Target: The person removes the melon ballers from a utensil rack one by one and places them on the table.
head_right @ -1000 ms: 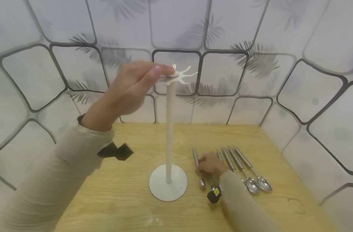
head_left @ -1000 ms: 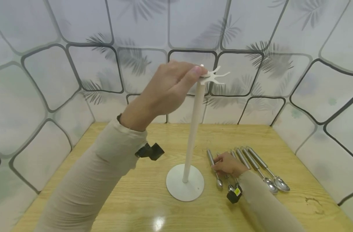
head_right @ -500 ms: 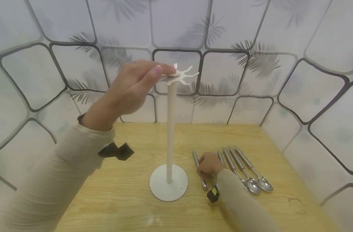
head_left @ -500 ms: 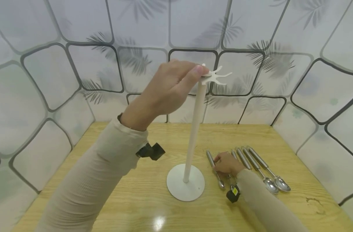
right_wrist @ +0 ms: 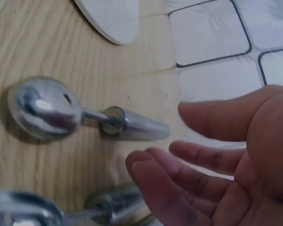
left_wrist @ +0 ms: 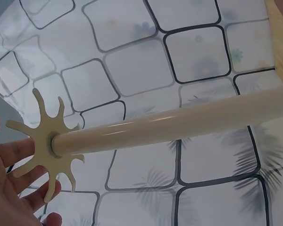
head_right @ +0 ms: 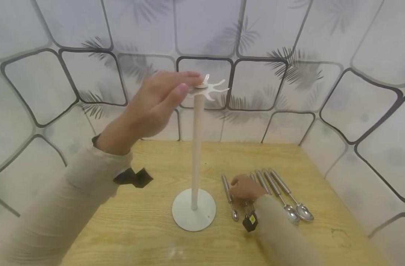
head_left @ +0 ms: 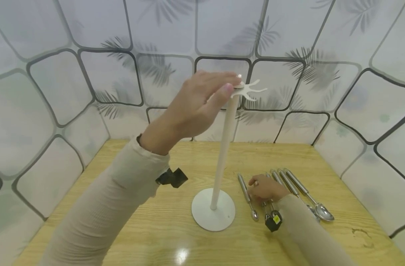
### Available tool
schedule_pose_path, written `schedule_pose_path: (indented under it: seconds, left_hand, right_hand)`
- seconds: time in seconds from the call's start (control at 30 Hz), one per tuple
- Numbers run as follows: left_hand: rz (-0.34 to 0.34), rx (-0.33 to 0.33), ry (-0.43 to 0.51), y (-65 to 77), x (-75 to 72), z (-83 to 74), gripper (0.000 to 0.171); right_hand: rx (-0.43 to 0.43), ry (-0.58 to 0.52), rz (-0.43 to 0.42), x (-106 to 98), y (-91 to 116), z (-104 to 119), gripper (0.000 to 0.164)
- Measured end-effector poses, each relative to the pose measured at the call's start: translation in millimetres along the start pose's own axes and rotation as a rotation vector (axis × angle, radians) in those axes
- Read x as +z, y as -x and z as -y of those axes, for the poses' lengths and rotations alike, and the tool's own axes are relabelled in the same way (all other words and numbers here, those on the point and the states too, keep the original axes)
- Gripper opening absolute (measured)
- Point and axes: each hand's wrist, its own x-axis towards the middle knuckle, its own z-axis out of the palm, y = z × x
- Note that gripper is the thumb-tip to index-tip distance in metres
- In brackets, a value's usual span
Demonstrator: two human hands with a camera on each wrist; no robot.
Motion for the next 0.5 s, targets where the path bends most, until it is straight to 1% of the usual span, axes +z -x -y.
schedule_pose_path:
  seconds: [0.07,0.13,0.23,0.3,0.33,0.43,0.5]
  left_hand:
    - [-0.028,-0.014,0.004,4.4,0.0,1.6,0.043]
    - [-0.068,-0.013,0.014,9.9,-0.9,5.4,0.045]
    - [-0.114,-0.017,0.012,21.6,-4.6,13.8,0.049]
    - [-0.127,-0.036,0.004,32.7,-8.1,21.4,0.05]
    - [-0.124,-0.055,0.001,39.6,-10.0,25.5,0.051]
    - [-0.086,-0.151,-0.017,64.2,-15.0,40.9,0.051]
    - [-0.052,-0.217,-0.039,82.5,-17.8,52.9,0.048]
  right_hand:
    - [-0.031,-0.102,0.039,-6,4,-3,0.045]
    - [-0.066,-0.19,0.07,-13,7,-8,0.047]
    - [-0.113,-0.264,0.082,-22,15,-14,0.052]
    - [-0.143,-0.282,0.059,-28,21,-18,0.054]
    - [-0.159,-0.281,0.039,-31,25,-19,0.055]
    - [-0.213,-0.253,-0.048,-37,37,-21,0.054]
    - [-0.232,-0.213,-0.112,-40,47,-23,0.051]
